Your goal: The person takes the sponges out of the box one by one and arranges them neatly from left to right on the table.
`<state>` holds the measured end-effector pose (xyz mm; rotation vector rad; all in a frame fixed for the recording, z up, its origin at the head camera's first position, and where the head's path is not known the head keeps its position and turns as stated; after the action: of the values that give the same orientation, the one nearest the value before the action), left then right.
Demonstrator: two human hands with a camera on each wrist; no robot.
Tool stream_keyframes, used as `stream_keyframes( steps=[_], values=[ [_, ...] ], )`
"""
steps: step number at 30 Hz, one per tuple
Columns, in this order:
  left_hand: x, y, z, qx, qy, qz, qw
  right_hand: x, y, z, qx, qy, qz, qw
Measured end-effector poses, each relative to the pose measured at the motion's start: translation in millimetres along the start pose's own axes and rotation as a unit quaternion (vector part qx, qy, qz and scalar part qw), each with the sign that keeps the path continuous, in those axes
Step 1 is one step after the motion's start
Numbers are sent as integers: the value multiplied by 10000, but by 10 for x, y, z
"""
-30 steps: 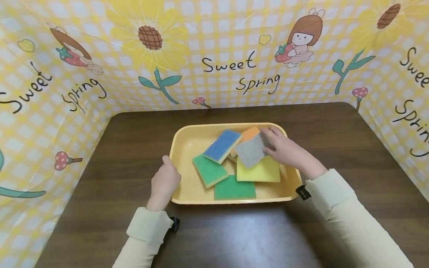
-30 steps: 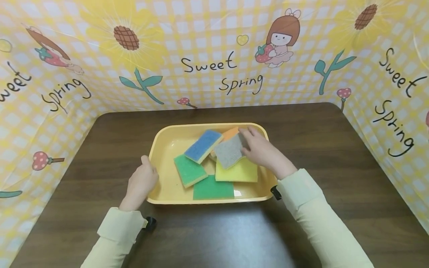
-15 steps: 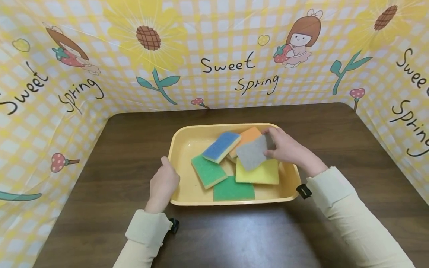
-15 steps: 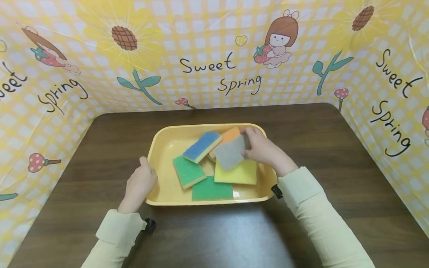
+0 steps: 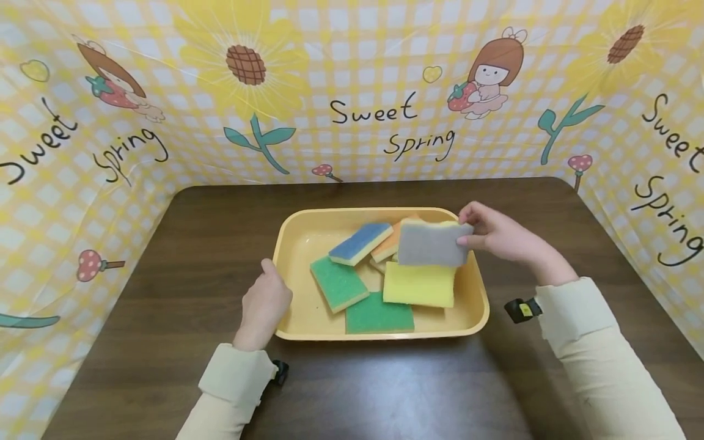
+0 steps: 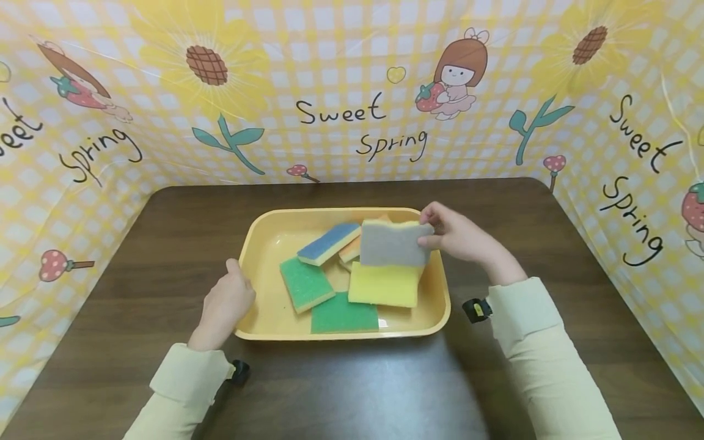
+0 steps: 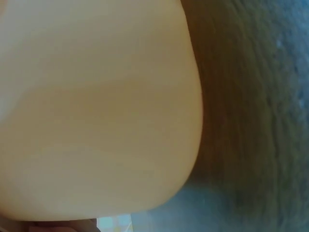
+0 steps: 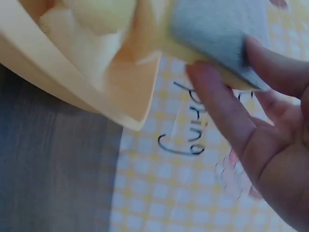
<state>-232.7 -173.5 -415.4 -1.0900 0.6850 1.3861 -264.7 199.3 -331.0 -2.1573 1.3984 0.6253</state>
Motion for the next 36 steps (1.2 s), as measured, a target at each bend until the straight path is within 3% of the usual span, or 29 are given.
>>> stream_keyframes(
  steps=[3, 5, 6, 10, 13, 15, 20, 21, 22, 27, 29, 32, 36],
  values=[
    [-8, -7, 4, 43, 11, 108, 9999, -164, 31, 148, 320, 1009, 428, 9935],
    [-9, -14, 4, 35, 0, 125, 9999, -258, 55, 267, 602, 1985, 798, 9750],
    [-8, -15, 2, 29, 0, 121, 9999, -299, 65, 329, 751, 2460, 1028, 9609],
    [-25, -21, -35, -31, 16, 96, 9999, -370, 136, 538, 1165, 4033, 1995, 8854],
    [-36, -23, -49, -63, 27, 97, 9999, -355, 208, 677, 1420, 4475, 2434, 8487],
    [-32, -24, -51, -83, 14, 89, 9999, -318, 264, 779, 1609, 4809, 2383, 8283],
    [-6, -32, -32, -50, -1, 106, 9999, -227, 314, 1062, 2216, 5880, 1772, 7574],
    [-7, -34, -28, -29, 14, 136, 9999, -229, 310, 1105, 2268, 5905, 1694, 7558],
    [2, -37, -20, -5, 19, 149, 9999, -238, 292, 1152, 2322, 5837, 1649, 7603],
    [3, -35, -9, 26, 88, 230, 9997, -279, 237, 1319, 2274, 5434, 1707, 7899],
    [-2, -31, -15, -12, 116, 222, 9997, -251, 242, 1361, 2252, 5525, 1720, 7839],
    [5, -23, -27, -75, 122, 176, 9997, -196, 272, 1395, 2191, 5509, 1793, 7851],
    [8, -25, -27, -101, 74, 119, 9999, -132, 342, 1403, 2071, 5278, 1881, 8020]
  ],
)
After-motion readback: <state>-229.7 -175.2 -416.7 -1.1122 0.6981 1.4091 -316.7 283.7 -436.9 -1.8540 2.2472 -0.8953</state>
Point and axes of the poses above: each hand's wrist, its own y-axis towards the middle knuckle, its own x-axis out of the palm, z = x × y, the point moved 7 cm from there along y, towards the middle knuckle, and after that the axes turned 1 degree about y, right-handed, at the moved point
